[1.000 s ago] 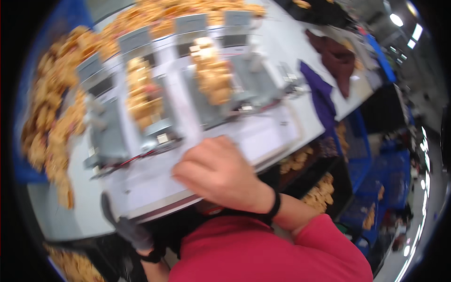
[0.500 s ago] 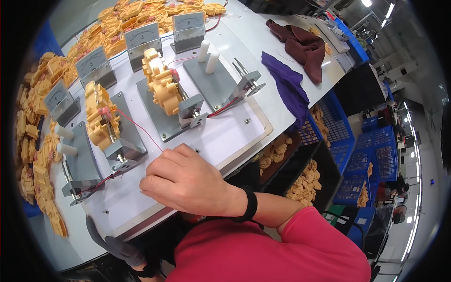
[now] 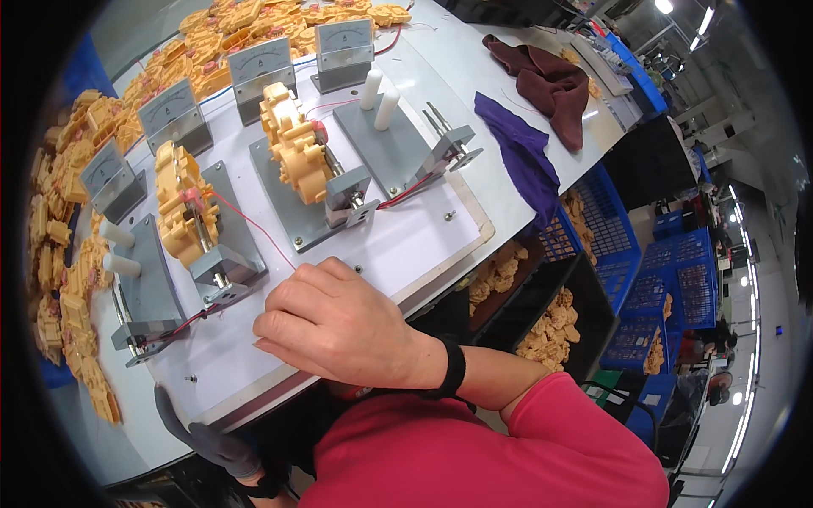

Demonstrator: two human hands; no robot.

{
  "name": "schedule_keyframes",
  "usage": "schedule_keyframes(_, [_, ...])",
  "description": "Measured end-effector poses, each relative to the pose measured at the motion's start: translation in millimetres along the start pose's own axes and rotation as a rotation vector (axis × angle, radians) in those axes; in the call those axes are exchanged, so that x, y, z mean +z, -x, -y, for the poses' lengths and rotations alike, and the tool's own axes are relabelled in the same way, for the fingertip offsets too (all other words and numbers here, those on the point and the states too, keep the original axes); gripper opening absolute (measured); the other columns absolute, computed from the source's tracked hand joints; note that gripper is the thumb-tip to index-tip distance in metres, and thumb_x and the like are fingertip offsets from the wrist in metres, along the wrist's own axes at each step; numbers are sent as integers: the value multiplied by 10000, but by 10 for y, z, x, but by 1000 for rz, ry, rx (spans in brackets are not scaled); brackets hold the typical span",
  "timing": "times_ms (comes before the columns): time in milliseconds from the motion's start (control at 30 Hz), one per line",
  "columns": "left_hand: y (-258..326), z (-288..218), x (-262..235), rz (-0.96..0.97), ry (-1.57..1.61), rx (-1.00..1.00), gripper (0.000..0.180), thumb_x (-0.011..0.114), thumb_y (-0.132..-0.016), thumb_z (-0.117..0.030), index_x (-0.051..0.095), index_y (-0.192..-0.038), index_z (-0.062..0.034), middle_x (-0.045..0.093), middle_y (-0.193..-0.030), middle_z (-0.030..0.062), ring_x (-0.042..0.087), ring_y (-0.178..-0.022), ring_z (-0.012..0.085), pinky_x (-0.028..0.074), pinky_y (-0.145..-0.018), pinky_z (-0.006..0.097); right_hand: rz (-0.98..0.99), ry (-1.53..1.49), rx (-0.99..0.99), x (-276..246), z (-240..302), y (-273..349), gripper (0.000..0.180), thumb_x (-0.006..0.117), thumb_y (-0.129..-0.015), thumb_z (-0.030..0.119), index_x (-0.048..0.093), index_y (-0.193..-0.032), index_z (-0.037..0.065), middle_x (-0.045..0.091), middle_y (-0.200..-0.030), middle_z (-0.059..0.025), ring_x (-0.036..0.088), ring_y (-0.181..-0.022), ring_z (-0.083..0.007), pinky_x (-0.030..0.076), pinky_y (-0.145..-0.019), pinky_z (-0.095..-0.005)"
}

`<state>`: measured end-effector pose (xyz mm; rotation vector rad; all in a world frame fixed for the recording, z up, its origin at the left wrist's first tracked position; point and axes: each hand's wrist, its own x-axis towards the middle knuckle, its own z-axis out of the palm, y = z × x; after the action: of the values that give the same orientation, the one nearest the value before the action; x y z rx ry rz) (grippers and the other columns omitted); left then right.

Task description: The person assembles beige plastic mechanical components onto a white testing board with metal clamps. They pick up parts from a blue bin, insert them into the clamps, and secure them using a screwdriver. The person repeats this process for multiple units, occasionally adjusting the parts by hand.

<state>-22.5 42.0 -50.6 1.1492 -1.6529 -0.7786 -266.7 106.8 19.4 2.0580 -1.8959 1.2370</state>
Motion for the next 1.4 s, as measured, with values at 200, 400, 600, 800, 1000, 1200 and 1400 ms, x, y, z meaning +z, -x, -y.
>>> schedule_keyframes(200, [1, 2, 2, 1, 37, -35, 729, 291, -996, -483, 297, -1471, 69, 361, -1493, 207, 394, -1362, 333, 352, -1109, 451, -14, 11, 18, -3, 17, -20, 185, 777, -764, 177, 638, -882, 141, 524, -826, 19, 526, -773, -177, 389, -679, -326])
schedule_keyframes(400, [0, -10, 6, -8, -1, -24, 754, 298, -987, -505, 300, -1468, 76, 361, -1488, 215, 389, -1366, 337, 343, -1115, 451, -14, 38, 48, 5, 30, -27, 162, 766, -778, 180, 634, -865, 144, 516, -816, 18, 521, -772, -180, 383, -681, -328])
schedule_keyframes(600, [7, 47, -49, 20, -22, -10, 767, 313, -981, -507, 302, -1460, 92, 374, -1473, 217, 391, -1359, 336, 331, -1121, 435, -23, 20, 70, 47, 25, -40, 150, 769, -774, 177, 644, -850, 147, 526, -813, 18, 537, -782, -190, 388, -705, -339])
schedule_keyframes(800, [-16, 153, -106, 24, -67, 68, 647, 318, -998, -385, 356, -1436, 90, 413, -1462, 230, 395, -1369, 346, 289, -1149, 438, -31, 58, 38, 42, 31, -53, 131, 762, -761, 172, 645, -817, 151, 542, -804, 20, 552, -772, -188, 397, -709, -338])
schedule_keyframes(1000, [-17, 130, -122, 53, -101, 80, 634, 310, -995, -366, 347, -1447, 77, 400, -1474, 212, 396, -1372, 330, 298, -1146, 425, -4, 81, 35, 38, 41, -57, 129, 770, -772, 184, 654, -817, 148, 557, -813, 22, 546, -771, -180, 400, -713, -335])
schedule_keyframes(1200, [-19, 116, -125, 49, -104, 91, 606, 330, -974, -305, 368, -1435, 86, 424, -1460, 226, 410, -1365, 341, 295, -1147, 429, 0, 89, 20, 38, 33, -59, 143, 783, -770, 183, 661, -833, 144, 551, -812, 20, 534, -768, -180, 400, -711, -331])
schedule_keyframes(1400, [-18, 99, -117, 39, -105, 91, 596, 345, -959, -273, 379, -1427, 95, 442, -1447, 236, 423, -1356, 350, 299, -1144, 434, -13, 55, 24, 41, 31, -58, 139, 796, -762, 152, 683, -843, 136, 569, -804, 16, 533, -738, -187, 371, -681, -331])
